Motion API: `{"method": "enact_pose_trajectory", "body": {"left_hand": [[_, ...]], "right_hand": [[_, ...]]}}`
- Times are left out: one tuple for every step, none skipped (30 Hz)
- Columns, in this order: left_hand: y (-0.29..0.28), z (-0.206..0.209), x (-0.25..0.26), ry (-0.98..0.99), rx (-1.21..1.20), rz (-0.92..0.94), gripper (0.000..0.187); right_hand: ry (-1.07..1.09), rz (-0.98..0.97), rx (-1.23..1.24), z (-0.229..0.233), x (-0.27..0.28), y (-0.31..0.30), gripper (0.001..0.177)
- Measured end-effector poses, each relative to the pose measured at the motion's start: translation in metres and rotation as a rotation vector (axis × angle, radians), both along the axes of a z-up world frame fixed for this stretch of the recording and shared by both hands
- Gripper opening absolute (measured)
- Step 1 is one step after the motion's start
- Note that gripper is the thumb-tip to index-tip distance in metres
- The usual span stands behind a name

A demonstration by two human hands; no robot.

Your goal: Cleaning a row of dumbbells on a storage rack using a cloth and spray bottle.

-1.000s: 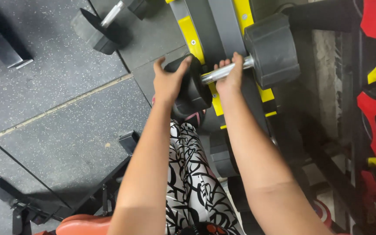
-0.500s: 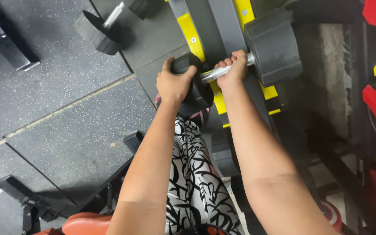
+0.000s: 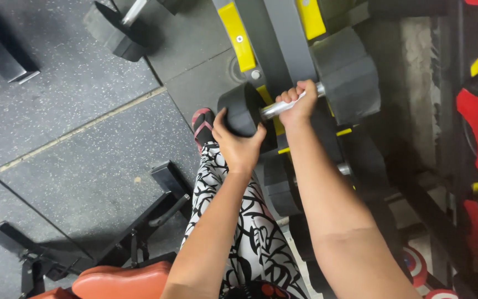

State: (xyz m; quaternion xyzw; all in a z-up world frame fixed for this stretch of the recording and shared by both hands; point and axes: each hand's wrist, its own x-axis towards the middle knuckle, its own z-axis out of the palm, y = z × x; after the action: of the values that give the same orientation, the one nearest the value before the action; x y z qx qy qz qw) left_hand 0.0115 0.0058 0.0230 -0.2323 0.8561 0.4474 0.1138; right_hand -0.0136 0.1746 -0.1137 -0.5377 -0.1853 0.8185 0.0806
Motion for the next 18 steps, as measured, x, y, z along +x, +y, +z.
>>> {"method": "enact_pose_trajectory", "body": {"left_hand": [[0.002,-0.002,0.008,0.003,0.001,0.001,0.093],[0.004,-0.004,0.016,0.021,-0.003,-0.025,0.094],[0.004,-0.006,0.026,0.034,-0.012,-0.048,0.094],[0.003,-0.008,0.026,0.032,-0.016,-0.044,0.094],[0.004,-0.009,0.028,0.092,-0.043,-0.078,0.093],[0.006,-0.009,0.03,0.152,-0.07,-0.111,0.093],[0.007,-0.007,0.025,0.161,-0.068,-0.109,0.093],[0.007,-0.004,0.019,0.096,-0.055,-0.099,0.093],[0.007,0.0,0.013,0.032,-0.04,-0.092,0.093],[0.006,-0.002,0.01,0.042,-0.037,-0.092,0.093],[0.003,-0.002,0.011,0.021,-0.012,-0.133,0.096],[-0.001,-0.001,0.012,0.001,0.012,-0.173,0.098],[-0.006,0.0,0.019,0.006,0.018,-0.17,0.098],[-0.011,0.002,0.025,0.034,0.045,-0.232,0.103],[-0.016,0.003,0.025,0.074,0.069,-0.289,0.108],[-0.02,0.007,0.022,0.092,0.072,-0.28,0.108],[-0.027,0.014,0.024,0.045,0.109,-0.339,0.111],[-0.035,0.021,0.028,-0.001,0.145,-0.398,0.113]], "right_hand": [[0.003,0.001,0.001,-0.007,0.007,0.005,0.035],[0.004,0.007,0.001,-0.015,0.014,0.01,0.036],[0.0,0.016,-0.004,-0.022,0.023,0.011,0.036],[-0.002,0.02,-0.008,-0.019,0.021,0.008,0.036],[-0.005,-0.024,-0.016,-0.014,0.023,0.009,0.035],[-0.008,-0.068,-0.023,-0.009,0.025,0.009,0.034],[0.001,-0.066,-0.02,-0.015,0.026,0.011,0.034],[0.028,-0.059,-0.04,-0.021,0.027,0.013,0.034],[0.057,-0.054,-0.059,-0.026,0.027,0.015,0.035],[0.067,-0.053,-0.056,-0.036,0.028,0.018,0.035],[0.056,-0.028,-0.057,-0.043,0.034,0.019,0.031],[0.046,-0.002,-0.057,-0.05,0.04,0.021,0.03],[0.05,0.001,-0.051,-0.035,0.043,0.019,0.03],[-0.065,0.07,-0.014,-0.019,0.046,0.016,0.029],[-0.168,0.143,0.025,-0.004,0.041,0.014,0.033],[-0.152,0.151,0.033,0.005,0.044,0.016,0.033],[-0.197,0.28,0.109,0.015,0.052,0.013,0.033],[-0.241,0.408,0.188,0.025,0.062,0.011,0.034]]}}
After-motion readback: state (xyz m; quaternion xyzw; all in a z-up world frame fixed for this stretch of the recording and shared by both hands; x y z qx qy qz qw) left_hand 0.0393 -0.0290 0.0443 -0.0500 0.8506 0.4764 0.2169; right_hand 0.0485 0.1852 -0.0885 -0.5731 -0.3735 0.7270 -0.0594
